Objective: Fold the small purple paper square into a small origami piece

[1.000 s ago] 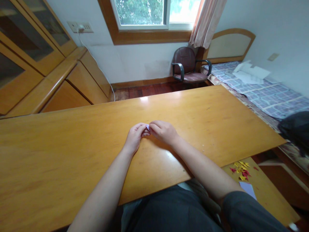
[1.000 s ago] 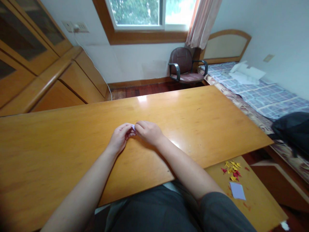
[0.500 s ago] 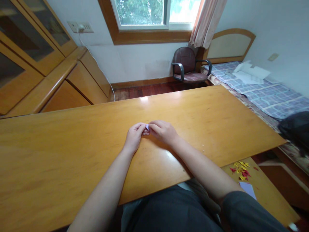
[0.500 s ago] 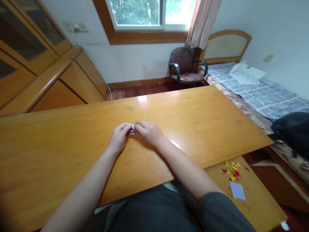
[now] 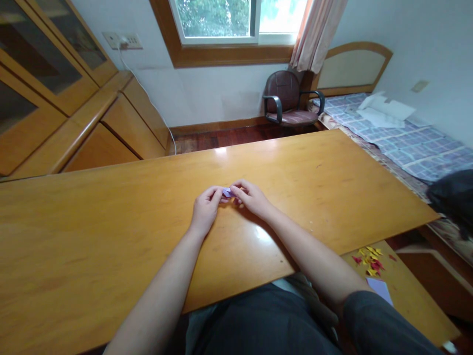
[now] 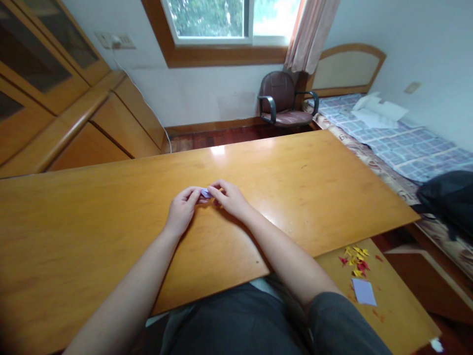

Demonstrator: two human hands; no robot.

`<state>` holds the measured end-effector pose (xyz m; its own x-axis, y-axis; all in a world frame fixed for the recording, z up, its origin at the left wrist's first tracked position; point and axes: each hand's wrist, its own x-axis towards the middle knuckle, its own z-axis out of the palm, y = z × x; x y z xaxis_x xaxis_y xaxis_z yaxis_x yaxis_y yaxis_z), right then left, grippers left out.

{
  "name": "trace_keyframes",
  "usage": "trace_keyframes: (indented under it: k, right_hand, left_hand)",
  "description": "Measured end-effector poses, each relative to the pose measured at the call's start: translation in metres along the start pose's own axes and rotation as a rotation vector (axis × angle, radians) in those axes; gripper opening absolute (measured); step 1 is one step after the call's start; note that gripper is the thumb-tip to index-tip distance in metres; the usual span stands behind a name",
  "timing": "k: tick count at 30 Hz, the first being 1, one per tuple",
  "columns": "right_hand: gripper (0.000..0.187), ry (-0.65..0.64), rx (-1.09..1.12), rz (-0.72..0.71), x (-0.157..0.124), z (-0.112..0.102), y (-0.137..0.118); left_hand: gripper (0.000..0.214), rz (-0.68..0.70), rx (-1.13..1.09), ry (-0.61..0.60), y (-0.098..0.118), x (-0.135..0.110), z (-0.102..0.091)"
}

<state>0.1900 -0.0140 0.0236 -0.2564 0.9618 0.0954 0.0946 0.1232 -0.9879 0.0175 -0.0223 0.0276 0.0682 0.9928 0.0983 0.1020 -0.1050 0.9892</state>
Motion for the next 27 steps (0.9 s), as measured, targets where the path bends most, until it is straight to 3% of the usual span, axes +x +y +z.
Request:
trace_keyframes:
  k: [5, 12, 27]
  right_hand:
    - [0.033, 0.028, 0.066, 0.079, -0.0005, 0.0066, -0.0019]
    - [0.034, 0.041, 0.054, 0.025, 0.0013, 0.0045, -0.0023]
    - [0.034, 0.041, -0.031, -0.060, 0.0019, -0.0009, -0.0043]
  left_hand:
    - [0.031, 0.020, 0.021, -0.027, 0.0021, -0.0010, 0.0009]
    - [0.031, 0.021, 0.076, -0.065, 0.0043, -0.0015, 0.0014]
    - [0.034, -0.084, -0.113, -0.121, -0.0006, 0.0004, 0.0027]
